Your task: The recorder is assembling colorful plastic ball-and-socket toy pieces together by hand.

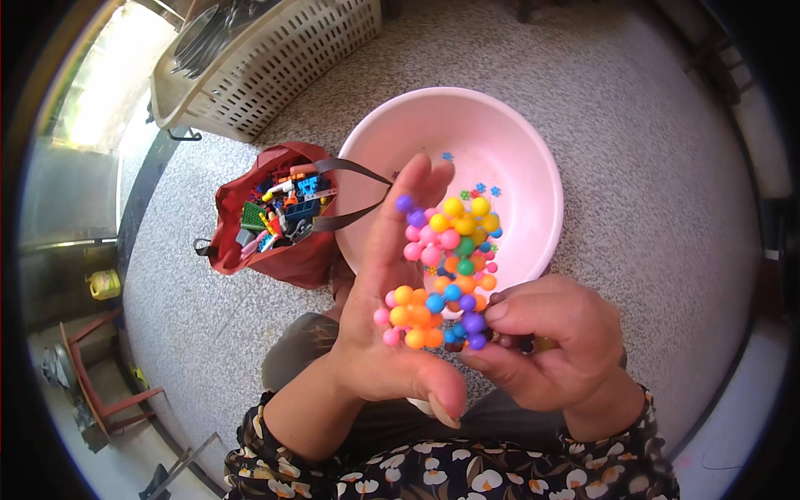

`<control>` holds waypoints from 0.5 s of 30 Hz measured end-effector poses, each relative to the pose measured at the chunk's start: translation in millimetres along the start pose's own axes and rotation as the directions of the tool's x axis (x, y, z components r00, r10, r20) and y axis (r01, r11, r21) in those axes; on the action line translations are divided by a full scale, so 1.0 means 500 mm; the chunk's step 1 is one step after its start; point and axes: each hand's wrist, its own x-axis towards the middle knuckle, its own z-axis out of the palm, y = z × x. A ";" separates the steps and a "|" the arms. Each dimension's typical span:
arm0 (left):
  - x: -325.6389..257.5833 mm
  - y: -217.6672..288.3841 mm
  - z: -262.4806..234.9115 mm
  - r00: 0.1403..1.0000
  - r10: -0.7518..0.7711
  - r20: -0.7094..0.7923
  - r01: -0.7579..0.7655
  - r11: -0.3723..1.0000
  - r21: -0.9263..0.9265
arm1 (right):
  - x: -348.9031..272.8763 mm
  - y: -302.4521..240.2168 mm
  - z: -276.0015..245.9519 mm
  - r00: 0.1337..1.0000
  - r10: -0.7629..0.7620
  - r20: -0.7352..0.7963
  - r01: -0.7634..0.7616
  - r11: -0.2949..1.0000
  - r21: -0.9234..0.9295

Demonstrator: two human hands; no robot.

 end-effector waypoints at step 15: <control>-0.020 0.028 0.025 0.957 0.101 -0.270 -0.087 0.994 0.062 | -0.007 0.000 0.025 0.996 0.026 -0.087 -0.034 0.996 -0.081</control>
